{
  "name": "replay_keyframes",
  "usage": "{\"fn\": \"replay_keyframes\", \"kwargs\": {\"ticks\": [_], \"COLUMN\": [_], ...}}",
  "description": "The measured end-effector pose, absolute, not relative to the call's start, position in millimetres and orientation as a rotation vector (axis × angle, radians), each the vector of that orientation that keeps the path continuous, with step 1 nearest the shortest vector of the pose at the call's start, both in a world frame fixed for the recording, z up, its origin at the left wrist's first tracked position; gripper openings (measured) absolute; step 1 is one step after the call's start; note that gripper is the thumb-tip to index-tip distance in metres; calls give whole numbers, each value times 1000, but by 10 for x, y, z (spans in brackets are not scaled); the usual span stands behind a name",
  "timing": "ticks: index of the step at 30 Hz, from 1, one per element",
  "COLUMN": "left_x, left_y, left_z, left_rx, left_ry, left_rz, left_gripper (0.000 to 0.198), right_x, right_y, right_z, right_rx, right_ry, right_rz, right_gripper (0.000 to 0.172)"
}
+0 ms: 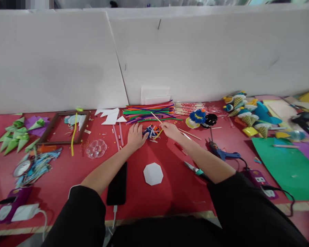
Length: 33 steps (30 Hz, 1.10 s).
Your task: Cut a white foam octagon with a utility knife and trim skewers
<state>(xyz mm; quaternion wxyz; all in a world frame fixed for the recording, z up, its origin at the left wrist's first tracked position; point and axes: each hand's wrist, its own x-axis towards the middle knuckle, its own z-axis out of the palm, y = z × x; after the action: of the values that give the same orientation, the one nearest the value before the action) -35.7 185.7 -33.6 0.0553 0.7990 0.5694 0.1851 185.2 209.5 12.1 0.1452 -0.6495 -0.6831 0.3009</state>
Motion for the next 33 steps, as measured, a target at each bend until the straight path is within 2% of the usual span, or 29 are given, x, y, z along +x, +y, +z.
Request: {"fn": "replay_keyframes", "kwargs": {"ticks": [11, 16, 21, 33], "left_x": [-449, -465, -388, -391], "left_y": [1919, 1803, 1820, 2054], "left_z": [-304, -348, -382, -324], "left_rx": [2498, 2396, 2311, 2336], "left_ry": [1458, 1697, 1840, 1832], "left_rz": [500, 532, 481, 393], "left_gripper": [54, 67, 78, 75], "right_x": [1550, 1891, 2144, 2385], "right_y": [2215, 1954, 1452, 494], "right_z": [101, 204, 327, 91], "right_rx": [-1650, -1599, -1519, -1465], "right_ry": [-1917, -1771, -1651, -1247], "right_rz": [967, 891, 890, 954], "right_gripper": [34, 24, 33, 41]}}
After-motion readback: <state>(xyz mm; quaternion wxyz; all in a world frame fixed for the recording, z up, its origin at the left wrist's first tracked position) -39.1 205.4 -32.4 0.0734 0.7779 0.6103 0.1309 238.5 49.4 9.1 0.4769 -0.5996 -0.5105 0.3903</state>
